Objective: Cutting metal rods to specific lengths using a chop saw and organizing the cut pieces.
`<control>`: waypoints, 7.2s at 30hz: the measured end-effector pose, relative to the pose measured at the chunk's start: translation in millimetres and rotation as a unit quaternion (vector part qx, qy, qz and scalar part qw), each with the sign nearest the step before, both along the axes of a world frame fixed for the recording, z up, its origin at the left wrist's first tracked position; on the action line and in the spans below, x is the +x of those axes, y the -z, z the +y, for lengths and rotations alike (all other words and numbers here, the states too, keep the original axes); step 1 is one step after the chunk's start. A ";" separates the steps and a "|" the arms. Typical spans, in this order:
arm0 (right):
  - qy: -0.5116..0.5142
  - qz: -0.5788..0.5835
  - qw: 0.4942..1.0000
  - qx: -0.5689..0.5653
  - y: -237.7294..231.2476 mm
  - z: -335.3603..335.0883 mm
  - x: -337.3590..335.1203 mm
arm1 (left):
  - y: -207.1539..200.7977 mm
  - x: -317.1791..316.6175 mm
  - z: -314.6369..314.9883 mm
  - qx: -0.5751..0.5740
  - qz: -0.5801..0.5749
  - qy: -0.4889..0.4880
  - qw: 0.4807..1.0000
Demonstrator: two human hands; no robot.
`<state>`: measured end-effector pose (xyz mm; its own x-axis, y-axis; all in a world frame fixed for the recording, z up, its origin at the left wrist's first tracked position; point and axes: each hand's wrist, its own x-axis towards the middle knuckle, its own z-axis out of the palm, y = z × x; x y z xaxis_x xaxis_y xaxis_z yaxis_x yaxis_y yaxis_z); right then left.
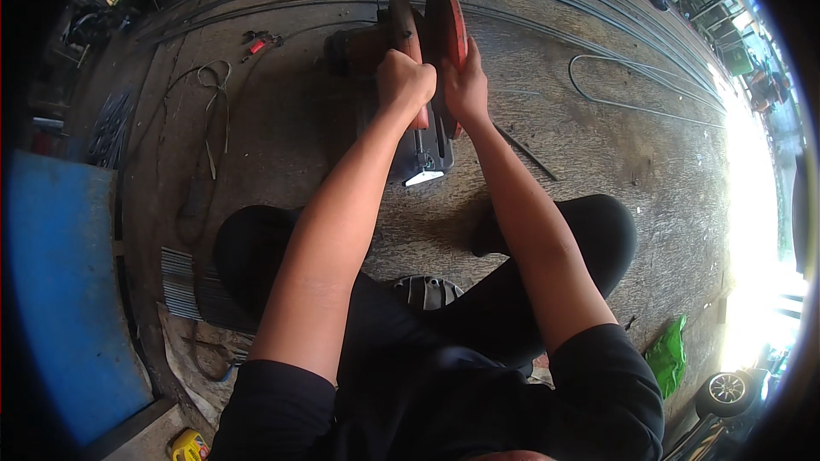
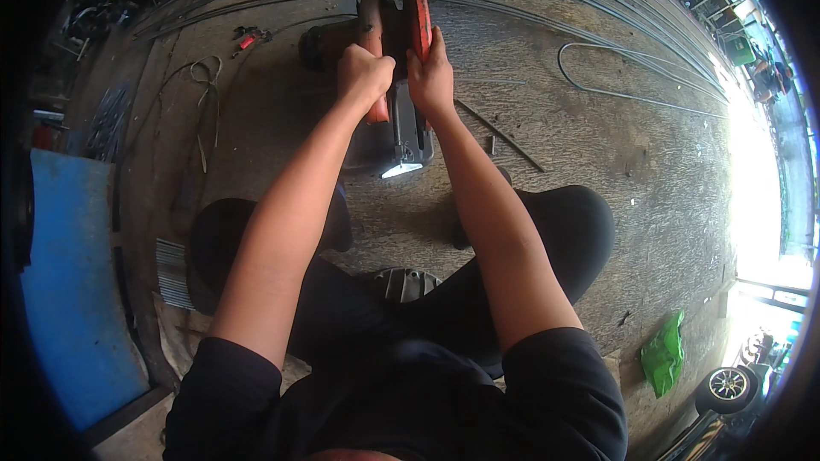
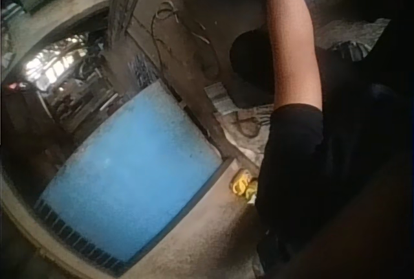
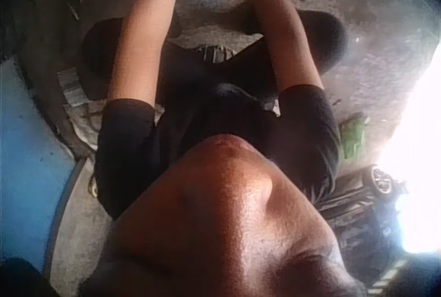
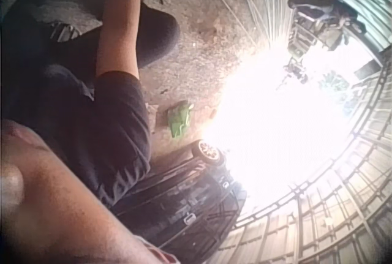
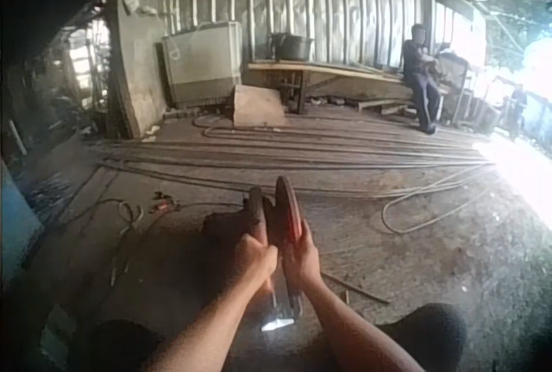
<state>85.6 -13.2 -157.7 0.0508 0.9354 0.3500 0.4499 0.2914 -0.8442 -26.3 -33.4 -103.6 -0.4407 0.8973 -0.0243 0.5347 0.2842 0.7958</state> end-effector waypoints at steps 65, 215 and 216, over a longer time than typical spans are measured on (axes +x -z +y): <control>0.049 -0.010 0.998 0.048 55.2 -23.1 -1.3 | 40.9 13.6 -45.1 0.062 -0.093 -0.012 0.994; 0.077 -0.015 0.997 0.016 70.7 -23.4 -2.3 | 56.7 14.1 -43.5 0.068 -0.093 -0.026 0.993; 0.080 -0.015 0.997 0.017 70.3 -23.2 -1.8 | 57.8 14.2 -43.1 0.068 -0.094 -0.023 0.993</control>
<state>83.8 -36.4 -227.9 0.1875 0.9039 0.3844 0.5182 0.2415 -0.8205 -12.1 -76.5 -161.4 -0.4807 0.8768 0.0107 0.3622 0.1874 0.9131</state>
